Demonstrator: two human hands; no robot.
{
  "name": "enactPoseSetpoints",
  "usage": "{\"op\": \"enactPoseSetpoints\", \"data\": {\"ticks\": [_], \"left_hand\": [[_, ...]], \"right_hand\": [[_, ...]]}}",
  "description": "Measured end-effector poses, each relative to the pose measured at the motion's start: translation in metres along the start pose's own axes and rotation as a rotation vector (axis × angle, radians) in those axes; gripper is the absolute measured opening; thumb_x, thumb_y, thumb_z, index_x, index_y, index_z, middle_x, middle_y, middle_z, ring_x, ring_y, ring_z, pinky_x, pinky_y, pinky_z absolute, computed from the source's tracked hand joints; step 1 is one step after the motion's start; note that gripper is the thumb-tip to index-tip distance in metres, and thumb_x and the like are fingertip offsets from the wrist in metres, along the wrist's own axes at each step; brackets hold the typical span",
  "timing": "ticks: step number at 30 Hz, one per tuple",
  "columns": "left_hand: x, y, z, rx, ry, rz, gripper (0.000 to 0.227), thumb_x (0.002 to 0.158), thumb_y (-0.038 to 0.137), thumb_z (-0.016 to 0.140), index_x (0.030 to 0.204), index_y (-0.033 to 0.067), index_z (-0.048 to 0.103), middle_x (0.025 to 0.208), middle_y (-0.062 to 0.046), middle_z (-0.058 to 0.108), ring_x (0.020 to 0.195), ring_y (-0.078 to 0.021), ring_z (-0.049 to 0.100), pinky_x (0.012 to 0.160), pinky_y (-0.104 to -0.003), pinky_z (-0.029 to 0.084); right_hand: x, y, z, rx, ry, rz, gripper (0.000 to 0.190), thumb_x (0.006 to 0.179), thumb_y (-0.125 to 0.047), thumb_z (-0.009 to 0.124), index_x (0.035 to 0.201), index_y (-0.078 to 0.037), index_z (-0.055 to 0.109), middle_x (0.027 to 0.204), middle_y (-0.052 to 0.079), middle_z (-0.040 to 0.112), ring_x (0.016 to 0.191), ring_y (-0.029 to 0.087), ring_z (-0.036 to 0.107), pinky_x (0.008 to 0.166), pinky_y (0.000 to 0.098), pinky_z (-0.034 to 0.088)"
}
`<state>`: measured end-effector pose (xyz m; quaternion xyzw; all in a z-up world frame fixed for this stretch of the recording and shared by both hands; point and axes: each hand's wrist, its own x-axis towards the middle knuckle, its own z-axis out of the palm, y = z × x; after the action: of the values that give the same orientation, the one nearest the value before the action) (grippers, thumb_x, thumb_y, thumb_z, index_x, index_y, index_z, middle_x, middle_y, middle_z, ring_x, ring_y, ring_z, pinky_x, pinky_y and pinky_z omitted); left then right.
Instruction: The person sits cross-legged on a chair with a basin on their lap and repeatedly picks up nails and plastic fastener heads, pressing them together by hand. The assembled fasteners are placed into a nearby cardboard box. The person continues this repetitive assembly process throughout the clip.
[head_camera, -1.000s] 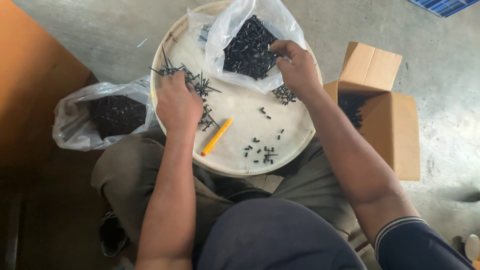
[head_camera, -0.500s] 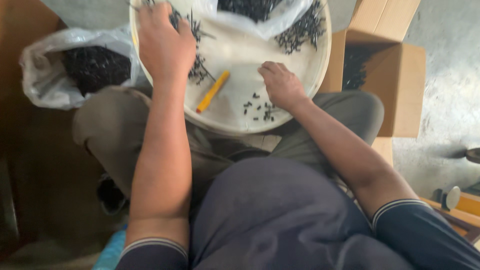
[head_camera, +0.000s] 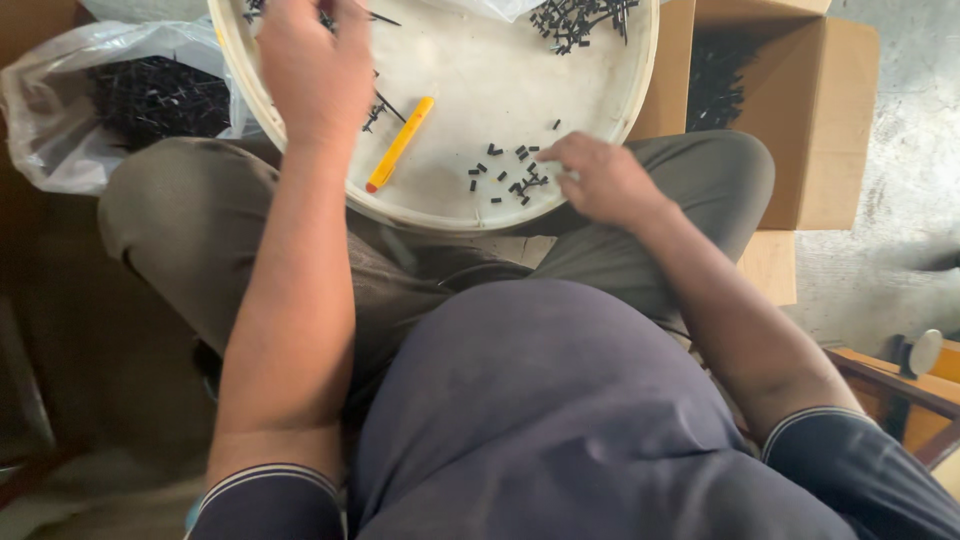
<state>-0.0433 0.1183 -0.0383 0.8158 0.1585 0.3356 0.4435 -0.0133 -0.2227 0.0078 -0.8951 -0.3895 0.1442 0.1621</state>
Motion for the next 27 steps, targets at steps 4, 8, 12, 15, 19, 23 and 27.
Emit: {"op": "enactPoseSetpoints", "data": {"ticks": [4, 8, 12, 15, 19, 23, 27], "left_hand": [[-0.020, 0.045, 0.000, -0.060, -0.349, 0.045, 0.030, 0.096, 0.024, 0.074, 0.119, 0.0046, 0.068, 0.092, -0.009, 0.077, 0.090, -0.0313, 0.072, 0.085, -0.042, 0.055], [-0.055, 0.087, 0.004, -0.005, -0.651, -0.103, 0.039, 0.091, 0.029, 0.073, 0.122, 0.0063, 0.068, 0.090, -0.009, 0.076, 0.086, -0.0310, 0.072, 0.081, -0.042, 0.055], [-0.086, 0.109, 0.016, 0.028, -0.788, -0.151, 0.048, 0.084, 0.032, 0.074, 0.122, 0.0048, 0.065, 0.092, -0.013, 0.074, 0.088, -0.0349, 0.070, 0.075, -0.045, 0.053], [-0.104, 0.108, 0.016, 0.076, -0.743, -0.093, 0.040, 0.087, 0.031, 0.073, 0.118, 0.0060, 0.068, 0.098, -0.016, 0.073, 0.092, -0.0383, 0.069, 0.077, -0.048, 0.053], [-0.095, 0.114, 0.020, 0.243, -0.758, -0.107, 0.021, 0.087, 0.025, 0.069, 0.102, 0.0099, 0.074, 0.094, -0.019, 0.073, 0.090, -0.0416, 0.068, 0.075, -0.052, 0.052], [-0.103, 0.103, 0.030, 0.209, -0.726, -0.046, 0.021, 0.083, 0.024, 0.072, 0.096, 0.0088, 0.074, 0.088, -0.019, 0.073, 0.085, -0.0429, 0.068, 0.072, -0.053, 0.052], [-0.105, 0.091, 0.042, 0.221, -0.775, -0.043, 0.017, 0.085, 0.025, 0.070, 0.091, 0.0087, 0.072, 0.086, -0.018, 0.073, 0.085, -0.0420, 0.068, 0.073, -0.052, 0.053]], "right_hand": [[-0.001, -0.010, 0.005, 0.007, 0.043, -0.102, 0.019, 0.092, -0.019, 0.071, 0.109, -0.011, 0.072, 0.103, 0.011, 0.069, 0.097, 0.032, 0.067, 0.084, 0.0426, 0.054], [0.000, -0.011, 0.008, 0.020, 0.049, -0.058, 0.014, 0.093, -0.021, 0.073, 0.102, -0.011, 0.073, 0.096, 0.010, 0.068, 0.090, 0.032, 0.067, 0.080, 0.0441, 0.053], [0.007, -0.012, 0.002, 0.128, 0.105, -0.079, 0.014, 0.091, -0.019, 0.073, 0.101, -0.009, 0.073, 0.092, 0.011, 0.067, 0.088, 0.033, 0.066, 0.077, 0.0446, 0.052], [0.011, -0.027, 0.004, 0.228, 0.148, -0.078, 0.015, 0.093, -0.019, 0.073, 0.101, -0.006, 0.071, 0.094, 0.012, 0.068, 0.086, 0.033, 0.066, 0.076, 0.0441, 0.053], [0.018, -0.043, -0.012, 0.304, 0.240, -0.161, 0.014, 0.092, -0.019, 0.072, 0.100, -0.008, 0.073, 0.095, 0.013, 0.069, 0.087, 0.034, 0.069, 0.077, 0.0417, 0.056], [0.014, -0.034, -0.005, 0.371, 0.290, -0.173, 0.016, 0.084, -0.016, 0.075, 0.097, -0.008, 0.071, 0.093, 0.012, 0.070, 0.088, 0.034, 0.069, 0.077, 0.0423, 0.056], [0.012, -0.017, 0.003, 0.390, 0.318, -0.244, 0.015, 0.085, -0.014, 0.074, 0.098, -0.008, 0.070, 0.092, 0.012, 0.069, 0.090, 0.034, 0.068, 0.079, 0.0437, 0.055]]}}
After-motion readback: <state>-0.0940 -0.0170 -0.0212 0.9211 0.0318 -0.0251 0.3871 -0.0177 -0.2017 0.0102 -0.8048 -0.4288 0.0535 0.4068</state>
